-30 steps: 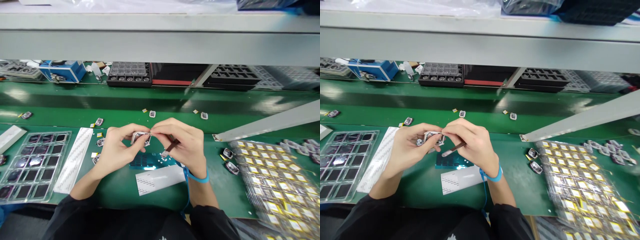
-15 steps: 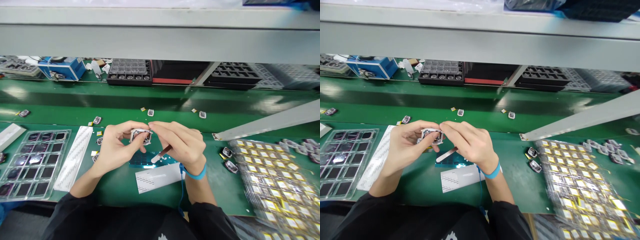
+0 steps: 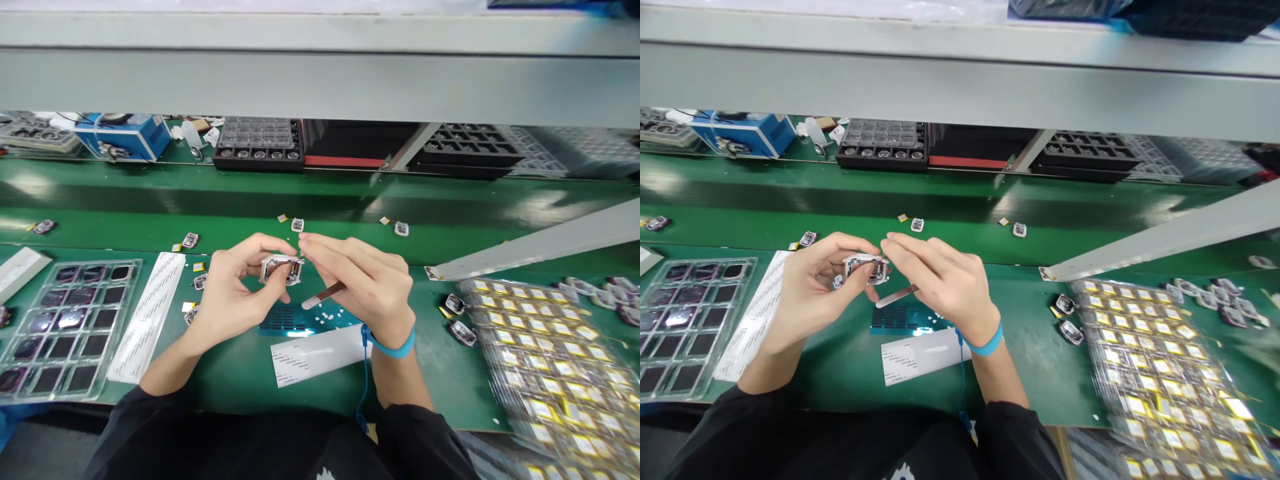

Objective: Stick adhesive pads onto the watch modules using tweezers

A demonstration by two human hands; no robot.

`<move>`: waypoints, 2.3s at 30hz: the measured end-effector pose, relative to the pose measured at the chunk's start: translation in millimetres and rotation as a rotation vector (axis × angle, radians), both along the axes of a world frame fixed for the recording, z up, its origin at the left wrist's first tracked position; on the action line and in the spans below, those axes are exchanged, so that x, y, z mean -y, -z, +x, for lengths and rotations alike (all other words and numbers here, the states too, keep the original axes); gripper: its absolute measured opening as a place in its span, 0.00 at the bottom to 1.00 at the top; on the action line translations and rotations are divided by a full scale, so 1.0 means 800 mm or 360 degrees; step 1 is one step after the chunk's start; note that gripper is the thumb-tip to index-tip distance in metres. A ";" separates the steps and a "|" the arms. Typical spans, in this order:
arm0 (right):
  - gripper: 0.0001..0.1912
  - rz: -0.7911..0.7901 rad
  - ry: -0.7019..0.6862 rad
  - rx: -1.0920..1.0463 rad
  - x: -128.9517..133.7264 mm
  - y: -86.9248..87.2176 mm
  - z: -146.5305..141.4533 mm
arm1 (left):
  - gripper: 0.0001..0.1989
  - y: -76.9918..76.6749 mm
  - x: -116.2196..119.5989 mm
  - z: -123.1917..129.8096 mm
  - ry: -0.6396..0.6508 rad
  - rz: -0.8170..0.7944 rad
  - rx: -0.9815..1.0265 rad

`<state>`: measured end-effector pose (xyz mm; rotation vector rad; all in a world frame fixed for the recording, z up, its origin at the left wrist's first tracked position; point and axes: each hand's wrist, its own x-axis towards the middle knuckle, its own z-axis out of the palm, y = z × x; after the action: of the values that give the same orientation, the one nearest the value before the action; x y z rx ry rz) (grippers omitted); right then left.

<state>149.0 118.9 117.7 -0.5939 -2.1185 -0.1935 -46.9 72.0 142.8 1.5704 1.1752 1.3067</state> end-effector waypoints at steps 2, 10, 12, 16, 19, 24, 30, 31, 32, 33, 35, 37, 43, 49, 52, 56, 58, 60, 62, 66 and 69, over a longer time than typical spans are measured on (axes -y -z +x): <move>0.21 0.0028 0.0026 0.0017 0.001 0.002 0.001 | 0.04 0.000 0.001 0.000 0.0013 -0.0027 0.0010; 0.18 0.0202 0.0139 0.0122 0.006 -0.006 0.001 | 0.03 -0.001 0.001 0.002 -0.0014 -0.0030 -0.0016; 0.17 0.0239 0.0133 0.0156 0.007 -0.008 0.001 | 0.04 0.000 0.001 0.002 -0.0012 -0.0037 -0.0016; 0.16 0.0295 0.0111 0.0205 0.007 -0.011 0.003 | 0.04 0.001 0.002 0.000 -0.0094 -0.0003 -0.0091; 0.16 0.0307 0.0125 0.0215 0.008 -0.011 0.003 | 0.05 0.002 0.005 -0.002 -0.0156 0.0113 -0.0154; 0.20 0.0220 0.0051 0.0177 0.011 -0.011 -0.005 | 0.04 0.004 0.007 -0.001 -0.0132 0.0155 -0.0160; 0.18 0.0249 0.0100 0.0145 0.012 -0.007 -0.011 | 0.06 0.006 0.009 0.003 -0.0074 0.0196 -0.0165; 0.17 0.0264 0.0111 0.0151 0.012 -0.006 -0.012 | 0.07 0.008 0.009 0.004 -0.0071 0.0212 -0.0167; 0.17 0.0277 0.0127 0.0161 0.013 -0.005 -0.012 | 0.08 0.010 0.009 0.005 -0.0072 0.0239 -0.0167; 0.17 0.0293 0.0150 0.0170 0.014 -0.004 -0.013 | 0.08 0.012 0.008 0.006 -0.0082 0.0291 -0.0165; 0.17 0.0319 0.0212 0.0199 0.017 -0.002 -0.015 | 0.09 0.017 0.006 0.009 -0.0138 0.0444 -0.0174; 0.18 0.0310 0.0272 0.0222 0.021 -0.001 -0.017 | 0.09 0.021 0.004 0.011 -0.0208 0.0588 -0.0189; 0.13 -0.0239 -0.0006 -0.0255 0.030 -0.011 -0.022 | 0.07 0.018 0.004 0.014 -0.0239 0.0600 -0.0134; 0.05 -0.1068 -0.0265 -0.0632 0.027 -0.015 -0.026 | 0.10 0.019 0.005 0.011 -0.0043 0.0530 -0.0135; 0.06 -0.1436 -0.0518 -0.0872 0.023 -0.012 -0.028 | 0.12 0.022 0.006 0.009 0.0010 0.0576 -0.0210; 0.12 -0.1536 -0.0540 -0.0899 0.027 -0.022 -0.023 | 0.13 0.016 0.019 0.010 0.0014 0.0607 -0.0242; 0.14 -0.1345 -0.0467 -0.0820 0.036 -0.033 -0.012 | 0.11 0.010 0.030 0.012 0.0006 0.0592 -0.0179; 0.21 -0.1119 -0.0461 -0.0880 0.049 -0.042 0.005 | 0.10 0.008 0.044 0.012 0.0051 0.0594 -0.0172; 0.26 -0.0951 -0.0509 -0.0892 0.062 -0.044 0.026 | 0.09 0.018 0.061 0.011 0.0158 0.0590 -0.0320; 0.33 -0.1203 -0.0310 -0.0379 0.085 -0.011 0.059 | 0.09 0.086 0.098 0.006 0.0326 0.0416 -0.0788; 0.31 -0.1768 -0.0079 -0.0296 0.104 0.049 0.069 | 0.11 0.158 0.131 0.005 0.0447 0.0343 -0.0967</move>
<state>204.1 35.3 78.4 -1.1152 -1.9120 1.0888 -43.2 -32.9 16.7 2.2980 1.1229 0.8093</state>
